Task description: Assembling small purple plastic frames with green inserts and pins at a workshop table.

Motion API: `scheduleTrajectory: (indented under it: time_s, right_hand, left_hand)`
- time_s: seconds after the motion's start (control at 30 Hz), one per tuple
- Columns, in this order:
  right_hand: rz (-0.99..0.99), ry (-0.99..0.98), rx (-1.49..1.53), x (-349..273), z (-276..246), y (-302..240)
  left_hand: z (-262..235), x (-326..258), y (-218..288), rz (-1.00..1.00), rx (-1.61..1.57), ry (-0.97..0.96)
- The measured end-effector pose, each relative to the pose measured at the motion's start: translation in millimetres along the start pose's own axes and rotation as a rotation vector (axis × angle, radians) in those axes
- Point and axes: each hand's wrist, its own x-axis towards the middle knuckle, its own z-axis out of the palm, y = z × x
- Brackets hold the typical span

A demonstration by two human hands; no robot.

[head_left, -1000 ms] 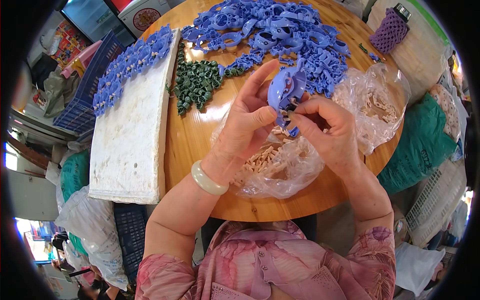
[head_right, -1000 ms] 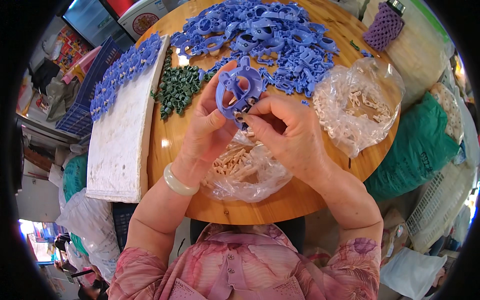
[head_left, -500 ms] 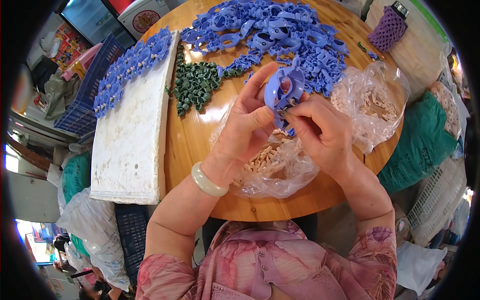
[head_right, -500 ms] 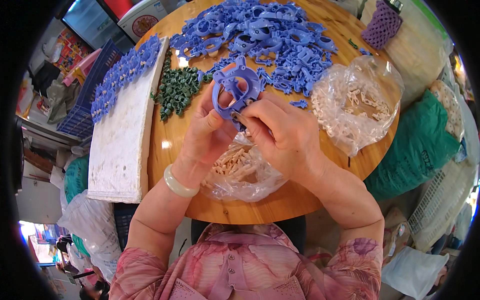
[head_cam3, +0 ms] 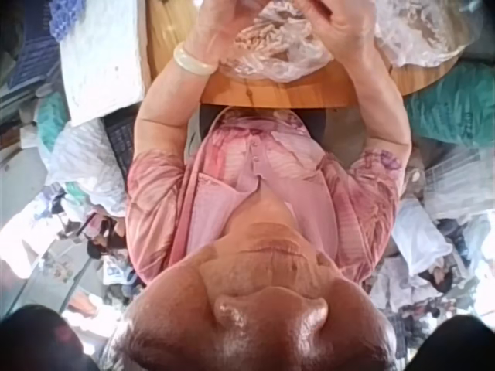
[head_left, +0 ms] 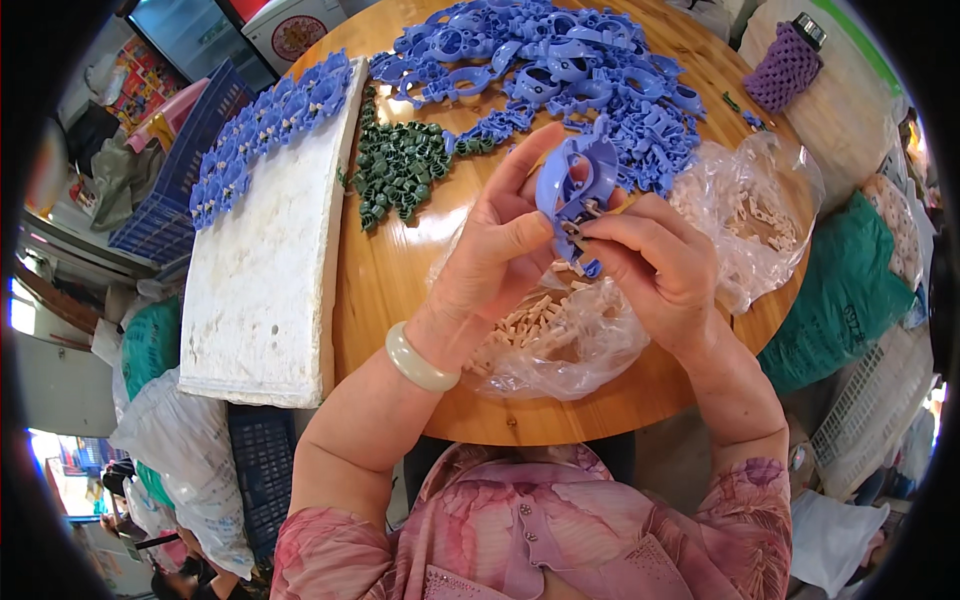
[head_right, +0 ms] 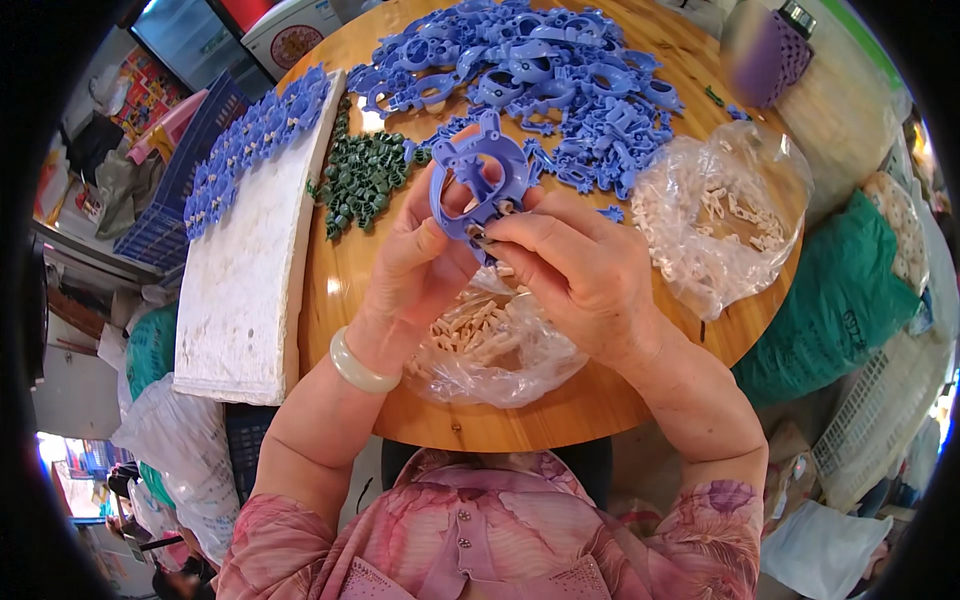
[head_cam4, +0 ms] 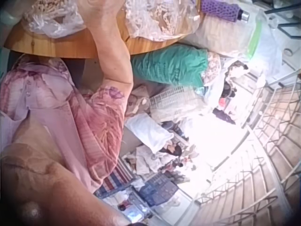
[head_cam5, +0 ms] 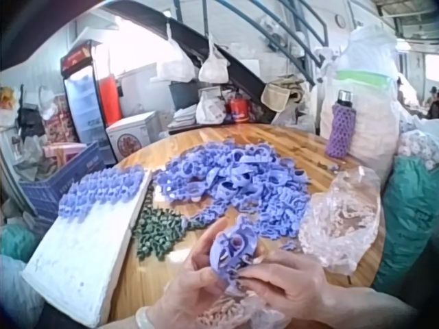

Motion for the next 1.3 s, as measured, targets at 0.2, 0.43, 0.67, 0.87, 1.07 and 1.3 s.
scheduleTrajectory:
  time_s: [0.2, 0.43, 0.67, 0.87, 1.07, 1.3]
  right_hand:
    - [0.067, -0.019, 0.043, 0, 0, 0]
    - [0.253, 0.039, 0.129, -4, 1, -12]
    - [0.320, -0.006, 0.144, -4, 2, -10]
    - [0.113, -0.027, 0.061, 0, -1, -3]
    - [0.101, -0.001, 0.086, 2, -6, -5]
    - [0.239, 0.089, 0.257, 5, -14, 4]
  left_hand:
    - [0, -1, -2, -0.005, 0.000, 0.005]
    - [9, -1, -3, 0.023, 0.146, -0.011]
    - [8, -2, -3, 0.019, 0.153, 0.017]
    - [4, -2, -4, 0.002, 0.143, 0.023]
    - [-1, -3, -4, -0.056, -0.048, 0.022]
    - [-4, 0, 0, -0.098, -0.125, 0.021]
